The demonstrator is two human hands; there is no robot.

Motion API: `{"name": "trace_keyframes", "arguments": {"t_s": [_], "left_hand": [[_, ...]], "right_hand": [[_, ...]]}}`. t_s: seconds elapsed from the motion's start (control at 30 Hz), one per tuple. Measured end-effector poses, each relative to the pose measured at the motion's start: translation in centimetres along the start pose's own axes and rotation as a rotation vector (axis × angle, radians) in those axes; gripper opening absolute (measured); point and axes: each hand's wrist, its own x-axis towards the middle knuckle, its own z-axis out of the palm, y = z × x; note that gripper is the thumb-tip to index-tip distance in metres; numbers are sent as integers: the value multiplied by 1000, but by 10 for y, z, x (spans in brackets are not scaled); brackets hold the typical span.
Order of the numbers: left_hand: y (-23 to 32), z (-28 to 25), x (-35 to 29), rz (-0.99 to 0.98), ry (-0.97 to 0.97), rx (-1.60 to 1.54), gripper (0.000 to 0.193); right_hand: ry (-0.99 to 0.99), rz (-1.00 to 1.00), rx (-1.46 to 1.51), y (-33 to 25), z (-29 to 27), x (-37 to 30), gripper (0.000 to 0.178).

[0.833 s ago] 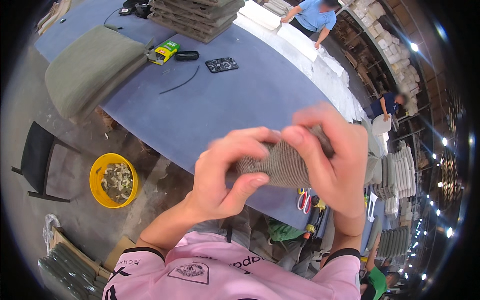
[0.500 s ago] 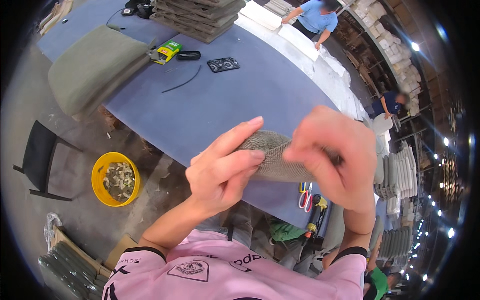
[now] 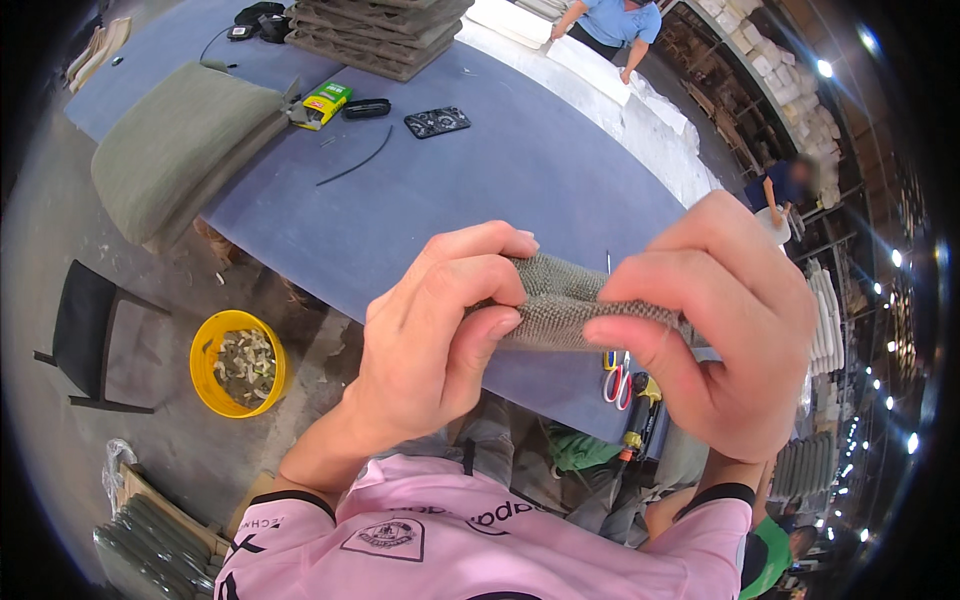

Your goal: The person staples fabric onto cushion foam using a staple gun and a screwdriver to tuck edges. They work on multiple cushions at a table in a workshop, stacking finished units aside.

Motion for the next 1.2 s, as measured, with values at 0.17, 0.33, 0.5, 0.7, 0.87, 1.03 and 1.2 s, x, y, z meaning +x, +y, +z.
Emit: {"name": "trace_keyframes", "arguments": {"t_s": [0.17, 0.33, 0.5, 0.7, 0.87, 1.03, 1.2], "left_hand": [[-8, -13, -3, 80, -151, -16, 33], [12, -12, -5, -175, -144, -99, 28], [5, 15, -19, -147, 117, -353, 22], [12, 15, -24, -204, 113, -415, 53], [15, 31, -38, -233, 353, -676, 50], [18, 36, -28, -177, 236, -368, 41], [2, 46, -12, 35, 41, -431, 39]], "right_hand": [[50, -1, 128, 4, 8, -1, 26], [161, 4, 257, 9, 28, -10, 21], [202, 170, 319, 12, 43, 1, 15], [-42, 173, 374, 37, 42, 16, 16], [-227, 197, 499, 38, 48, 18, 19], [-242, 275, 550, 39, 46, -4, 21], [-247, 299, 763, 45, 34, -52, 29]]}}
